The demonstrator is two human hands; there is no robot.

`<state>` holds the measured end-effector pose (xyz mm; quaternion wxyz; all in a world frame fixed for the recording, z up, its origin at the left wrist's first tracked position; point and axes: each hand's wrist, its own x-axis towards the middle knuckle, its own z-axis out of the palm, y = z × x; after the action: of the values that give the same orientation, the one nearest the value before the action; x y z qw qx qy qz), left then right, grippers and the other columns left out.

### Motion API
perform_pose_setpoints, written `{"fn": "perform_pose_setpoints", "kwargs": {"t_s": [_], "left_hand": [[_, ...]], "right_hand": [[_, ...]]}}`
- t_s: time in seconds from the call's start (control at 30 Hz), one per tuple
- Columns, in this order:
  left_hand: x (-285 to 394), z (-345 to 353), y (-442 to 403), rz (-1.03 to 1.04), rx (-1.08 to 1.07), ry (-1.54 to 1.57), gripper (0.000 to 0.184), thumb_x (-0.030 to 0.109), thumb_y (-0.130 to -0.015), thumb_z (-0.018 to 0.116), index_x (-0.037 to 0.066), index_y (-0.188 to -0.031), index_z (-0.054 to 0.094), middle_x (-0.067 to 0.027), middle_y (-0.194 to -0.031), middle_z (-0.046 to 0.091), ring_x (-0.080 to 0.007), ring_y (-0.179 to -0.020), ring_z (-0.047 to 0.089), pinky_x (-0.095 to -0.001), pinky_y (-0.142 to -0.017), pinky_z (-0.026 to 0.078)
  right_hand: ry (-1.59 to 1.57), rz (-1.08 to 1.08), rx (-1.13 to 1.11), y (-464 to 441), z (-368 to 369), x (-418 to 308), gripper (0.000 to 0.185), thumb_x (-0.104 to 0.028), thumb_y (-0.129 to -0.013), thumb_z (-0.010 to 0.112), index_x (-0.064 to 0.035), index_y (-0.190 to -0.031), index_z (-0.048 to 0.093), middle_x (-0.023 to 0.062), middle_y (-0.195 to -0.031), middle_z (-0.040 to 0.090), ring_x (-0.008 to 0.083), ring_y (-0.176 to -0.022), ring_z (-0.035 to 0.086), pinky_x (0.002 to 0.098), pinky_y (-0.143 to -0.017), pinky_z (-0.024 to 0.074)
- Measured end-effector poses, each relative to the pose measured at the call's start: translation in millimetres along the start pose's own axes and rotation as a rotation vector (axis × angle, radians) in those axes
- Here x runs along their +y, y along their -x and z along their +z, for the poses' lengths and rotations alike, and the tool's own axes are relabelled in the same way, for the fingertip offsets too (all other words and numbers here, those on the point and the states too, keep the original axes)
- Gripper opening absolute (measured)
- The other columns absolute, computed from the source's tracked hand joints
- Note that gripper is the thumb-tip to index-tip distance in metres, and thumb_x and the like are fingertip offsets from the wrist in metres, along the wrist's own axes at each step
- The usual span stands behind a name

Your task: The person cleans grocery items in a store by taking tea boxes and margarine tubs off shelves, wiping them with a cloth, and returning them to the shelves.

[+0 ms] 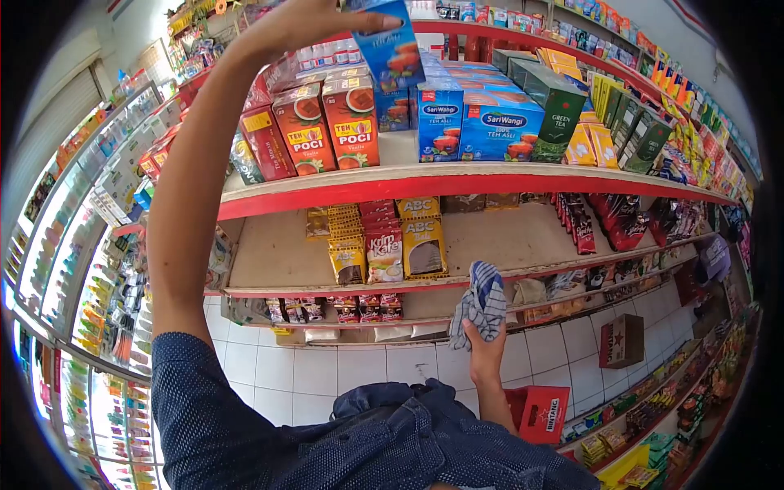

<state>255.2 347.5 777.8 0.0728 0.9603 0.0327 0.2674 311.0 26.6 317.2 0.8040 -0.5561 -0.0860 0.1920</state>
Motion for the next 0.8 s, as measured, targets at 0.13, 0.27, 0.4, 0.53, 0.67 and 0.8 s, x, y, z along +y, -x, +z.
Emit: {"fn": "perform_pose_setpoints", "kwargs": {"t_s": [0.13, 0.27, 0.4, 0.53, 0.67, 0.8], "left_hand": [[-4.8, -2.5, -4.4, -0.040, -0.068, 0.083, 0.073, 0.032, -0.092, 0.073, 0.008, -0.153, 0.040, -0.0195, -0.152, 0.045, -0.0306, -0.137, 0.046, -0.0445, -0.114, 0.039], [-4.2, -8.5, -9.4, -0.155, -0.177, 0.095, 0.072, 0.033, -0.092, 0.073, 0.008, -0.152, 0.042, -0.0184, -0.150, 0.049, -0.0300, -0.136, 0.047, -0.0449, -0.114, 0.039], [-19.3, 7.5, -18.0, -0.084, -0.203, 0.040, 0.080, 0.042, -0.088, 0.076, 0.011, -0.153, 0.041, -0.0165, -0.150, 0.049, -0.0290, -0.136, 0.047, -0.0444, -0.117, 0.035], [-41.4, 40.3, -26.1, 0.058, -0.172, -0.102, 0.083, 0.049, -0.085, 0.076, 0.000, -0.145, 0.049, -0.0202, -0.141, 0.056, -0.0301, -0.131, 0.053, -0.0400, -0.112, 0.039], [-44.3, 57.7, -23.7, 0.092, -0.210, -0.140, 0.094, 0.063, -0.079, 0.074, -0.002, -0.142, 0.051, -0.0246, -0.137, 0.058, -0.0373, -0.127, 0.056, -0.0431, -0.108, 0.045], [-37.7, 65.6, -17.5, 0.018, -0.298, -0.118, 0.086, 0.054, -0.082, 0.076, -0.002, -0.142, 0.051, -0.0225, -0.138, 0.058, -0.0320, -0.126, 0.057, -0.0413, -0.106, 0.046]], "right_hand": [[0.104, -0.007, 0.040, 0.0, -1.6, -4.1, 0.082, -0.004, -0.082, 0.080, 0.0062, -0.148, 0.032, 0.0148, -0.140, 0.047, 0.0220, -0.127, 0.048, 0.0326, -0.110, 0.0375], [0.102, -0.009, 0.050, -6.6, -11.3, 7.2, 0.084, -0.005, -0.082, 0.080, 0.0074, -0.148, 0.031, 0.0155, -0.141, 0.045, 0.0224, -0.129, 0.046, 0.0322, -0.110, 0.0366], [0.146, 0.019, 0.033, -7.9, -10.1, 8.0, 0.086, -0.008, -0.081, 0.082, 0.0064, -0.149, 0.032, 0.0153, -0.140, 0.047, 0.0222, -0.127, 0.047, 0.0320, -0.109, 0.0374], [0.206, 0.066, 0.040, -4.0, 0.7, -6.6, 0.081, -0.007, -0.080, 0.082, 0.0039, -0.147, 0.038, 0.0130, -0.135, 0.052, 0.0203, -0.123, 0.051, 0.0312, -0.107, 0.0391], [0.158, 0.009, 0.008, -4.4, 0.6, -6.8, 0.077, -0.006, -0.081, 0.081, 0.0033, -0.145, 0.040, 0.0117, -0.133, 0.054, 0.0191, -0.122, 0.052, 0.0308, -0.106, 0.0394], [0.182, 0.023, -0.012, -5.9, -4.3, -3.6, 0.077, -0.009, -0.081, 0.081, 0.0037, -0.145, 0.041, 0.0127, -0.134, 0.053, 0.0202, -0.123, 0.051, 0.0313, -0.107, 0.0382]]}}
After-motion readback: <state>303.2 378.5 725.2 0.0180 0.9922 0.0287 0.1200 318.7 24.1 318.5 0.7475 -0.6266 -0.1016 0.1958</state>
